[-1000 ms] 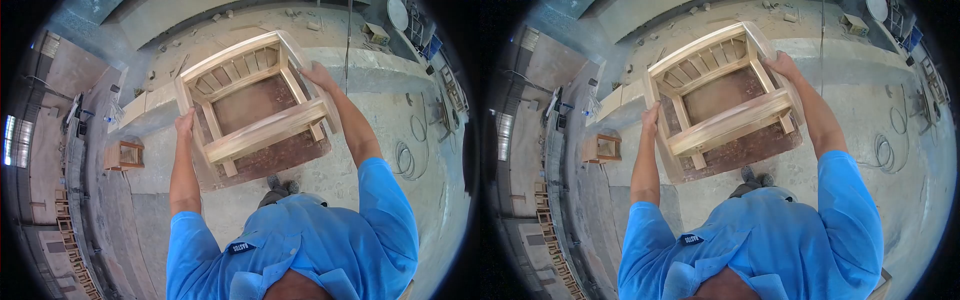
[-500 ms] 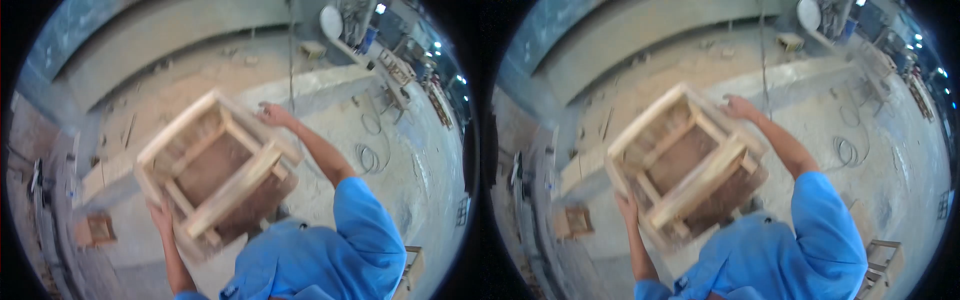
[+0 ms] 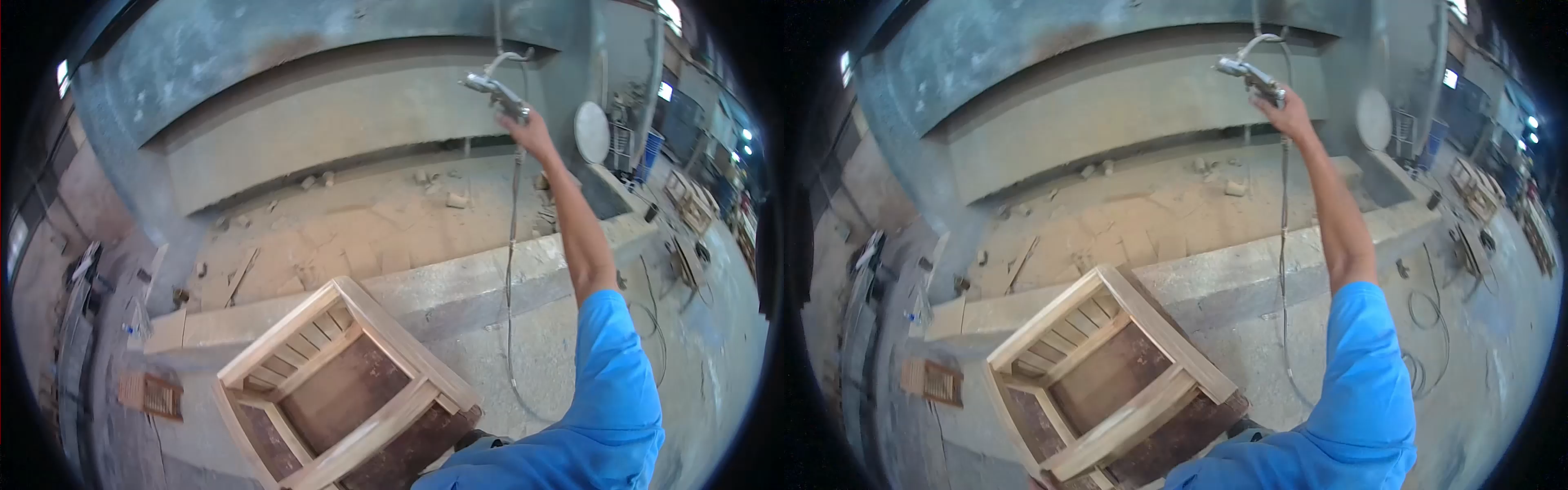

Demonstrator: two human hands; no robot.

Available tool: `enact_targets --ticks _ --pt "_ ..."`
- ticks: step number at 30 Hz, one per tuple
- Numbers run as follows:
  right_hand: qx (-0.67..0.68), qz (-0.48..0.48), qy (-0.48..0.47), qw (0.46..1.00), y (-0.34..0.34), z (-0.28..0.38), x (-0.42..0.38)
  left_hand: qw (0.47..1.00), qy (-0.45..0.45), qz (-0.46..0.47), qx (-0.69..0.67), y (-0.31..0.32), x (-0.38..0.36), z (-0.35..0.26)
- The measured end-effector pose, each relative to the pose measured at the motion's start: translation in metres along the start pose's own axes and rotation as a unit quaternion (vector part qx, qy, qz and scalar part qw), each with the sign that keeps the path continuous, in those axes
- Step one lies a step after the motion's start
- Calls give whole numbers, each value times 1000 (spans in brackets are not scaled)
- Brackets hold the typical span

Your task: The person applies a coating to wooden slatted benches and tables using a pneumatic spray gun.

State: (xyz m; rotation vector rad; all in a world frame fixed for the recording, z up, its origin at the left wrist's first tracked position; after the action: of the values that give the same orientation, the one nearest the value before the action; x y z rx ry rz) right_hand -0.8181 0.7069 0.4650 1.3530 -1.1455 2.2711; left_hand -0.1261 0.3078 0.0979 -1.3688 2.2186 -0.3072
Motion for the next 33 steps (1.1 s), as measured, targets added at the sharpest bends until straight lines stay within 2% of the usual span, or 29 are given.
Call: enact_targets --ticks 1,2,3,4,5,6,7,8,9,11,13,15,18,21,22,24,25,26,27,29,33 --pt "-22 13 42 999 1 5 12 999 -31 5 22 2 -6 -21" --pt "-3 -17 -33 999 11 -3 18 997 -70 9 42 -4 -13 -19" --pt "-43 24 -45 998 6 10 21 984 135 -113 22 3 5 39" --pt "-85 31 -58 994 0 26 25 971 190 -144 -17 9 7 52" --pt "-99 15 -85 991 2 28 32 979 138 -129 -71 12 -15 21" --pt "-33 -79 -169 982 19 0 49 958 170 -229 -17 18 -17 31" --pt "-37 -134 -212 967 8 23 49 955 186 -231 -22 19 -19 31" --pt "-48 -160 -210 963 2 26 59 947 203 -246 -33 19 -18 35" --pt "-2 -90 -196 976 -10 30 67 926 258 -274 9 18 -19 41" --pt "52 28 -156 986 -36 39 81 910 296 -291 -9 20 -32 29" --pt "40 89 -132 986 -69 49 72 864 392 -309 66 21 -48 10" --pt "19 134 -111 985 -104 69 46 858 417 -284 100 23 -64 6" --pt "22 171 -107 979 -178 101 -56 852 444 -229 154 34 -100 35" --pt "100 164 -175 966 -255 172 -233 821 491 -233 177 29 -137 43" --pt "100 182 -120 971 -263 168 -276 825 481 -226 192 28 -140 56" --pt "93 170 -206 959 -265 155 -359 834 469 -216 195 34 -154 68" --pt "110 199 -216 950 -256 145 -401 837 465 -211 198 32 -159 69" --pt "209 317 -201 903 -270 171 -432 849 447 -194 207 31 -161 68" --pt "199 384 -114 894 -289 196 -457 859 428 -176 219 29 -162 68" --pt "250 369 -126 886 -285 196 -503 875 400 -148 230 27 -166 71" --pt "308 378 -79 869 -297 209 -520 888 384 -147 206 35 -173 75"
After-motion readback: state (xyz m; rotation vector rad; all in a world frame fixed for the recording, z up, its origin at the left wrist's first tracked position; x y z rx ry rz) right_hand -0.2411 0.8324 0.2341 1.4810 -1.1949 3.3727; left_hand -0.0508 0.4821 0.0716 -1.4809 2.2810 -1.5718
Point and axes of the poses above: each hand's wrist, its own x-axis towards the middle knuckle, its own y-axis out of the palm, z = x × y, the point moved 2 cm from there along x, towards the middle knuckle, and after that the axes turned 15 degrees about -x, right-handed, at the moved point
